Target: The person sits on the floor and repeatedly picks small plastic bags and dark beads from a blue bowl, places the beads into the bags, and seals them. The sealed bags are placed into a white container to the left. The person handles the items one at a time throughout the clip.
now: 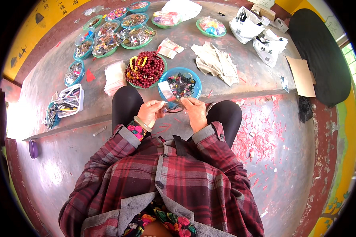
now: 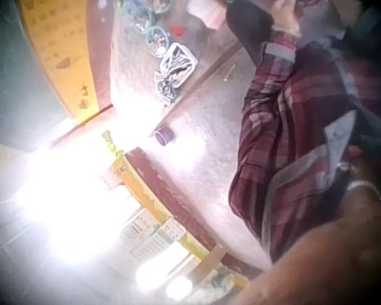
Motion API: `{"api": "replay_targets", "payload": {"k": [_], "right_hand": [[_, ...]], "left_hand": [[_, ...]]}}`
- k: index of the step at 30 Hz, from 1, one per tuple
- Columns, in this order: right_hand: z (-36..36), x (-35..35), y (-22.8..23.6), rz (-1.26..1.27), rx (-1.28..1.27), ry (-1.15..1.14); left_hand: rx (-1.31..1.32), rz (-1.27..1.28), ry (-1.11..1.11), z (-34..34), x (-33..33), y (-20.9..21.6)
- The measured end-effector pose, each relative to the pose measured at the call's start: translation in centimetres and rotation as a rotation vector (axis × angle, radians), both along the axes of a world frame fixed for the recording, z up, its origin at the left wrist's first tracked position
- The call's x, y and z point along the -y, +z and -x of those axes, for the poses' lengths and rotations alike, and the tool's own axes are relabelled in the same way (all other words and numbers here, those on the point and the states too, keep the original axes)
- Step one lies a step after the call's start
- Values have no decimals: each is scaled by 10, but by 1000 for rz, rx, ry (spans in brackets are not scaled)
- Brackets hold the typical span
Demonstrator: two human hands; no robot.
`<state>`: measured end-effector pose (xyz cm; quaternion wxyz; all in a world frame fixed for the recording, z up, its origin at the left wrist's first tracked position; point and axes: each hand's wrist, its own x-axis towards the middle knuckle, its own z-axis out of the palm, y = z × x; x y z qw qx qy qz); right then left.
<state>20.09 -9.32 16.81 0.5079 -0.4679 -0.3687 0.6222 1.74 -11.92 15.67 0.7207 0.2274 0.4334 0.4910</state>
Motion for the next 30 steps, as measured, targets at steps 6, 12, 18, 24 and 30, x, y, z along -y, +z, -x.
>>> {"api": "replay_targets", "payload": {"k": [6, 12, 18, 24, 30], "right_hand": [[-6, 1, 16, -3, -55, 0], [-5, 1, 13, 16, -134, -25], [-6, 0, 9, 35, -131, -7], [-5, 1, 9, 8, -163, -15], [-6, 2, 10, 24, -64, 17]], "left_hand": [[70, 95, -159, 8, -2, 8], [14, 55, -199, 4, 0, 4], [20, 20, -181, 5, -1, 0], [38, -56, -178, 7, -3, -6], [57, -104, -154, 10, -5, -15]]}}
